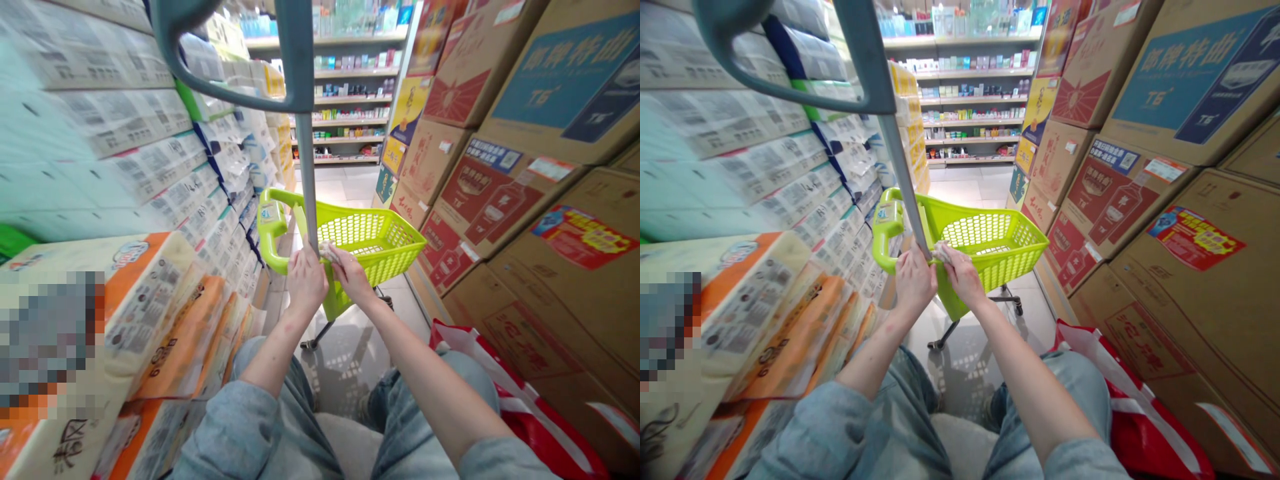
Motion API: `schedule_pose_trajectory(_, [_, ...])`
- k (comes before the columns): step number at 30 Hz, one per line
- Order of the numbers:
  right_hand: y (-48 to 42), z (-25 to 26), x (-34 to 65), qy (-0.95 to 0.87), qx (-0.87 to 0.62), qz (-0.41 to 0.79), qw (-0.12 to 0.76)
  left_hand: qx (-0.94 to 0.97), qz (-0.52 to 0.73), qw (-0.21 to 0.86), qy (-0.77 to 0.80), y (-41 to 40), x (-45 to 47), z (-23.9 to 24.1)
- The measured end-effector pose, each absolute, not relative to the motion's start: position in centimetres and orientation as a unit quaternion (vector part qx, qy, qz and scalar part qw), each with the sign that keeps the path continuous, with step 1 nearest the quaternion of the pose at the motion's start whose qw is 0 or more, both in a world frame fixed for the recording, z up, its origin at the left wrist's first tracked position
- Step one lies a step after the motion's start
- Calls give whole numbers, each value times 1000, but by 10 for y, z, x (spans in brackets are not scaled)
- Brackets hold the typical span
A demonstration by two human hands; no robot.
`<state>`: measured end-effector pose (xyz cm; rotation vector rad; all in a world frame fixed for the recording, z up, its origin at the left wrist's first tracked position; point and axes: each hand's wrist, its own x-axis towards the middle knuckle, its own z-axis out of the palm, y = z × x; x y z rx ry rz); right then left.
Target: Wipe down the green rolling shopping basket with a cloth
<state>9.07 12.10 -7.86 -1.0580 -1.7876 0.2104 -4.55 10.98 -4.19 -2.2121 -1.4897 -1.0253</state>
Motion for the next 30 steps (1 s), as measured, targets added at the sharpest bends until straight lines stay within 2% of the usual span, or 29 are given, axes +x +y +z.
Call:
schedule_pose_trajectory(6, [132,-77,109,-763,-436,87,470,-794,-314,130,-504,110,-55,-33])
schedule_pose_trajectory(12, [135,-83,111,-748,-472,83,459,-810,-251,178,-500,107,-78,-8])
schedule_pose_trajectory(16, [132,-86,106,-728,-467,92,493,-837,-194,174,-481,112,-87,-5])
schedule_pose_trajectory(24, [99,-116,73,-590,-514,37,621,-835,-186,196,-479,108,-83,-8])
schedule_pose_trajectory(30, [85,-127,52,-584,-540,89,599,-834,-187,186,-484,107,-81,-8])
